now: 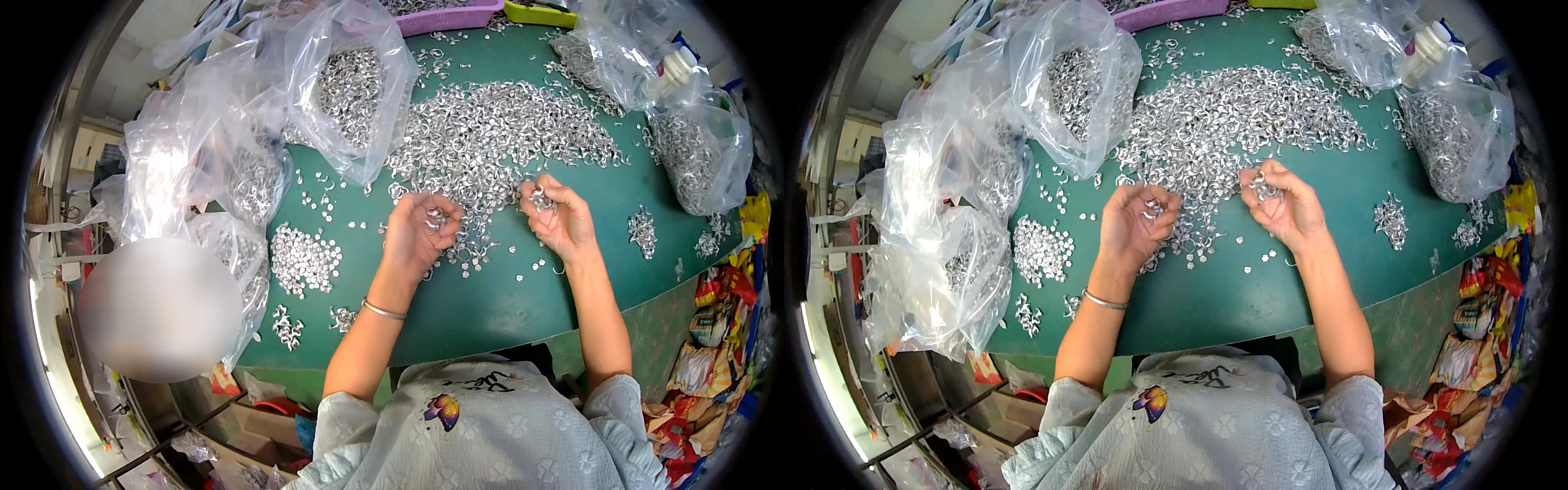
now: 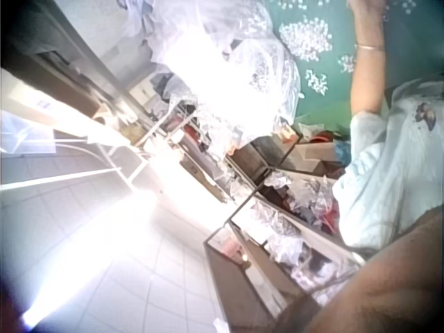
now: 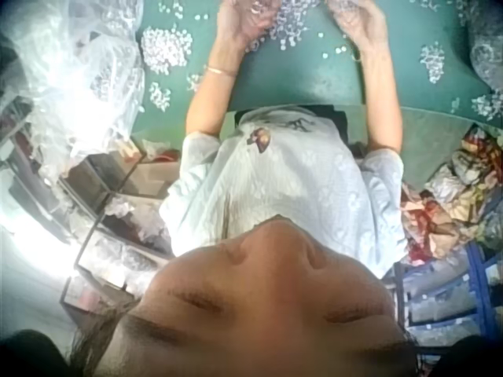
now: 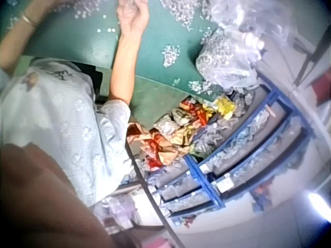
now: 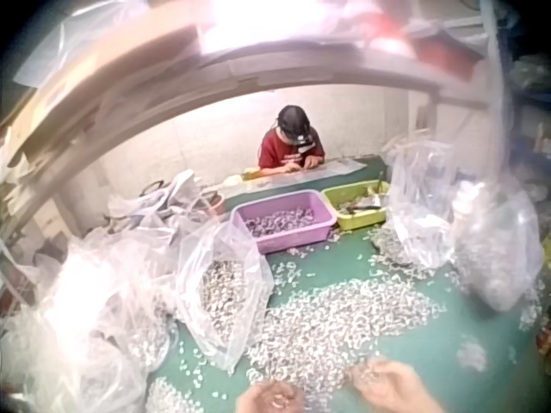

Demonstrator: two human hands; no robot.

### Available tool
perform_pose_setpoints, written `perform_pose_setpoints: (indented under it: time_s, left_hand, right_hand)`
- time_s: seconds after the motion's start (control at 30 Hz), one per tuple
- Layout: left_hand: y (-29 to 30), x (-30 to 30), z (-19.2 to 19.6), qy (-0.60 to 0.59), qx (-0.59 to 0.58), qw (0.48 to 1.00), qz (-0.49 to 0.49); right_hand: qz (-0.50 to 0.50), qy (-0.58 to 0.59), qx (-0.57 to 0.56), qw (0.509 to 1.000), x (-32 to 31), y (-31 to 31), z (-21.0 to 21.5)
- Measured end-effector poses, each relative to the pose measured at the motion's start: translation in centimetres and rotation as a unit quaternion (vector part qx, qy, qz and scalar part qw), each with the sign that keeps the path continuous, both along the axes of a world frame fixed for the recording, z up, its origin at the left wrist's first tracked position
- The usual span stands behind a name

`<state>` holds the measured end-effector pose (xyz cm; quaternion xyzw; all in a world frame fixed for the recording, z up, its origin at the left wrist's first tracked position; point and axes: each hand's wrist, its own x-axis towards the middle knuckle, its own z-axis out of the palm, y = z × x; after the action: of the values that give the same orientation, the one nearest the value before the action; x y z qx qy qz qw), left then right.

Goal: The person sorts small metal rings and circular components on a green table by hand, picking up individual pieces from a large pile and grouping similar items together or moving them into bags.

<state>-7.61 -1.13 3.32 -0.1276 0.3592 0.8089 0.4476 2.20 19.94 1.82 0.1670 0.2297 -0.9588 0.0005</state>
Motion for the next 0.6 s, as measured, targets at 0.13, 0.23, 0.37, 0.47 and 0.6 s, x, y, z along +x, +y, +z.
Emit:
perform_pose_setpoints:
  time_s: [0.13, 0.23, 0.37, 0.47, 0.6]
  left_hand:
    - [1.0, -0.9, -1.3, 0.355, -0.263, 0.894, -0.069]
    - [2.7, -0.8, -1.5, 0.607, -0.429, 0.666, -0.056]
    - [3.6, -0.7, -2.4, 0.698, -0.445, 0.553, -0.092]
    - [3.5, -0.9, -2.4, 0.703, -0.441, 0.55, -0.093]
    - [2.9, -1.5, -2.7, 0.689, -0.415, 0.585, -0.1]
  right_hand:
    - [0.008, -0.015, 0.257, 0.966, -0.7, 1.7, -0.9]
    - [-0.063, 0.002, 0.733, 0.677, -2.3, -0.8, -0.6]
    - [-0.019, -0.07, 0.875, 0.478, -2.9, -2.6, -1.1]
    - [-0.017, -0.066, 0.853, 0.517, -2.6, -1.9, -1.3]
    - [-0.026, -0.053, 0.826, 0.561, -2.3, -1.0, -1.2]
